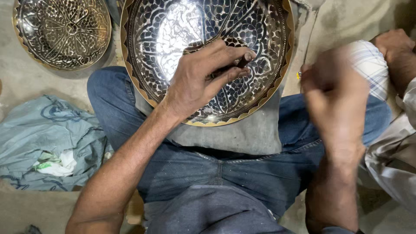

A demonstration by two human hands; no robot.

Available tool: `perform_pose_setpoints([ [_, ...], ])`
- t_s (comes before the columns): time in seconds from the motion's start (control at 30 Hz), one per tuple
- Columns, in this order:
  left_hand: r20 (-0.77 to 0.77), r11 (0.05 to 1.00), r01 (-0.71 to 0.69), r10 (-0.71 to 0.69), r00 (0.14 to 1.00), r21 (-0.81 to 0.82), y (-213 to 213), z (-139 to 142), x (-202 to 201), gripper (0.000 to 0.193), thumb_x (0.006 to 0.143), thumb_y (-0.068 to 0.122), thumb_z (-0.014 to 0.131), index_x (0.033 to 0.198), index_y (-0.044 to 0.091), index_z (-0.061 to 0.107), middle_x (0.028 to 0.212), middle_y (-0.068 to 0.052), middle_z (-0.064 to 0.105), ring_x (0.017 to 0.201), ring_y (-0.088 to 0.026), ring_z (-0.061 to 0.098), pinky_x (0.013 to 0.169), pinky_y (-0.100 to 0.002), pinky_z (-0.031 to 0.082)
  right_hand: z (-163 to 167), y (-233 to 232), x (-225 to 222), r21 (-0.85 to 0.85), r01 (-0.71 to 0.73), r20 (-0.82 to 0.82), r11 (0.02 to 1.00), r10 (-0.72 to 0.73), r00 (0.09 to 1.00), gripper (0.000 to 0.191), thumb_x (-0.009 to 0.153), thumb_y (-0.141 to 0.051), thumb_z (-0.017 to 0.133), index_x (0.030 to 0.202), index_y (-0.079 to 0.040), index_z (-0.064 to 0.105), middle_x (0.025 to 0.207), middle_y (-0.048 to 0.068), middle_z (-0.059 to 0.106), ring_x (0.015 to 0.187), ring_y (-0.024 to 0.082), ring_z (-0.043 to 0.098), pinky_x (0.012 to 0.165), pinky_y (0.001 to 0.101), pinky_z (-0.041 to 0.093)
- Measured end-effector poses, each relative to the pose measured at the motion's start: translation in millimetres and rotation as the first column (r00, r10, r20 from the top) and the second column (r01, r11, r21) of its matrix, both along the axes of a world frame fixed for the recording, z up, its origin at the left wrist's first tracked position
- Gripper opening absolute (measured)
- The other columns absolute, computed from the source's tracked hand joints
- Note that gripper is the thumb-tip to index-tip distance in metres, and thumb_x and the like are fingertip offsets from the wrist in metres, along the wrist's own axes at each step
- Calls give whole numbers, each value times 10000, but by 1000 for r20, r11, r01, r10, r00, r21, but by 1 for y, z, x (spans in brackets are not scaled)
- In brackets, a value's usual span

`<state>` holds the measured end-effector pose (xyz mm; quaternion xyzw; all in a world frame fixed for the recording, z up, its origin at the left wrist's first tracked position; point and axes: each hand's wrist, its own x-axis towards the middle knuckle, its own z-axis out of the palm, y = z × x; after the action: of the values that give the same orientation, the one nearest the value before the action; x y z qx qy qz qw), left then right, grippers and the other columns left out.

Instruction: The person sits cross-legged and uses a hammer and chisel to engrave a decorative pattern into a round metal plate resting on a cushion. They repeatedly strike the chisel to create indentations, then briefly lift and rotate the plate to continue working on different sections.

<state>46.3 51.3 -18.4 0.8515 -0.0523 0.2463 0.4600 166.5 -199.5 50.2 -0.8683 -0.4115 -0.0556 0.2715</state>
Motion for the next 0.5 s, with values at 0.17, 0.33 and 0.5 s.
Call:
perform_pose_setpoints([
  [0.17,74,999,-7,4,997,34,0,-3,3,338,1040,187,747,1362,169,647,1000,40,650,838,-49,645,694,-178,593,11,9,-7,156,193,-115,969,-176,978,170,941,-90,751,1001,-79,592,819,49,654,690,161,648,648,299,533],
  [0.33,19,999,-20,19,1000,37,0,-2,0,331,1008,183,758,1328,177,674,963,40,652,769,-50,625,633,-183,564,21,13,-7,-295,68,348,953,41,937,200,954,-17,800,983,-18,601,846,115,655,753,220,664,702,335,553],
  [0.5,22,1000,-11,11,1000,20,-1,2,1,347,1004,216,769,1337,195,675,960,53,651,741,-44,596,632,-197,555,18,9,-5,345,145,-253,927,-57,966,257,973,-99,807,1104,-92,586,942,52,670,803,175,702,757,301,585],
])
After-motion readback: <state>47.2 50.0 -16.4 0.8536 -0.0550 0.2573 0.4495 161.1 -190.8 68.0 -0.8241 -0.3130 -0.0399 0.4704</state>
